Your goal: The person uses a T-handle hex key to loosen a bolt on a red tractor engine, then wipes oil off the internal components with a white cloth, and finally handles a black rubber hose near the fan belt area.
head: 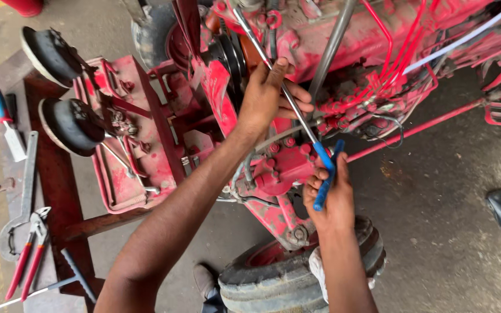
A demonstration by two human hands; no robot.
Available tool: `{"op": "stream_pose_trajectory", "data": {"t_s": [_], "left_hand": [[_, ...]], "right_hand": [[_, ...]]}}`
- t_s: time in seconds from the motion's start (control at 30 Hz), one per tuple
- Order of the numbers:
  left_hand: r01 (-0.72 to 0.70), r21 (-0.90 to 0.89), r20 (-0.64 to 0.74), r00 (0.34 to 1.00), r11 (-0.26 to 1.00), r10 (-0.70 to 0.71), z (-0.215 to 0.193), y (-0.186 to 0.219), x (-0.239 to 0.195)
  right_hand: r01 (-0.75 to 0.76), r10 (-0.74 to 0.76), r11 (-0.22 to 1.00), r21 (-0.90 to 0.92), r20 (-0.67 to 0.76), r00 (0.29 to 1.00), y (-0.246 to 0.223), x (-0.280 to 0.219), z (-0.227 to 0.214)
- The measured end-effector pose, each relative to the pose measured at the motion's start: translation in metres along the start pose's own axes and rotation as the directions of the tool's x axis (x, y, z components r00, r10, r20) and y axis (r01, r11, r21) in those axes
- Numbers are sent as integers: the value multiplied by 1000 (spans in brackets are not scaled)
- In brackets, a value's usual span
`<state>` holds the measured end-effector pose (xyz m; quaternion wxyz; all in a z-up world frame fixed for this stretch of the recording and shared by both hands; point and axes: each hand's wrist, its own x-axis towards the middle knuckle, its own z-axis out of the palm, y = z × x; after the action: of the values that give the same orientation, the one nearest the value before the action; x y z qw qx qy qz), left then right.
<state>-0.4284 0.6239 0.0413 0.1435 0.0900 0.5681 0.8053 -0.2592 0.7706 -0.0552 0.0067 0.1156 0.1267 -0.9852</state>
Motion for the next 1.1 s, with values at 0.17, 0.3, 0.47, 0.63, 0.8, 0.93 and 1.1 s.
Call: {"op": "stream_pose_trajectory", "data": {"t_s": [0.17,0.3,0.47,0.63,0.8,0.93,1.1], "left_hand": [[27,-1,-30,999,1000,-27,8,4,5],[25,15,25,999,1000,-26,2,7,-2],[36,15,22,999,999,-36,8,12,-1],[31,76,10,999,997,-32,5,17,-4],[39,183,-42,999,982,-32,4,16,-5],[41,48,17,999,998,-42,-2,11,-4],[-172,243,21,985,955,172,11,-17,-1]], "right_hand": [[529,-726,129,-838,283,626,17,-26,15],[481,-489,-539,-692,721,490,3,-32,22],[350,-525,658,-666,-74,848,-6,-13,18],[305,-420,801,-516,-122,899,2,-19,25],[515,-662,386,-765,159,733,20,-38,31],[479,-605,492,-727,110,788,17,-31,20],[84,-120,976,-201,-171,978,-3,-14,14]]}}
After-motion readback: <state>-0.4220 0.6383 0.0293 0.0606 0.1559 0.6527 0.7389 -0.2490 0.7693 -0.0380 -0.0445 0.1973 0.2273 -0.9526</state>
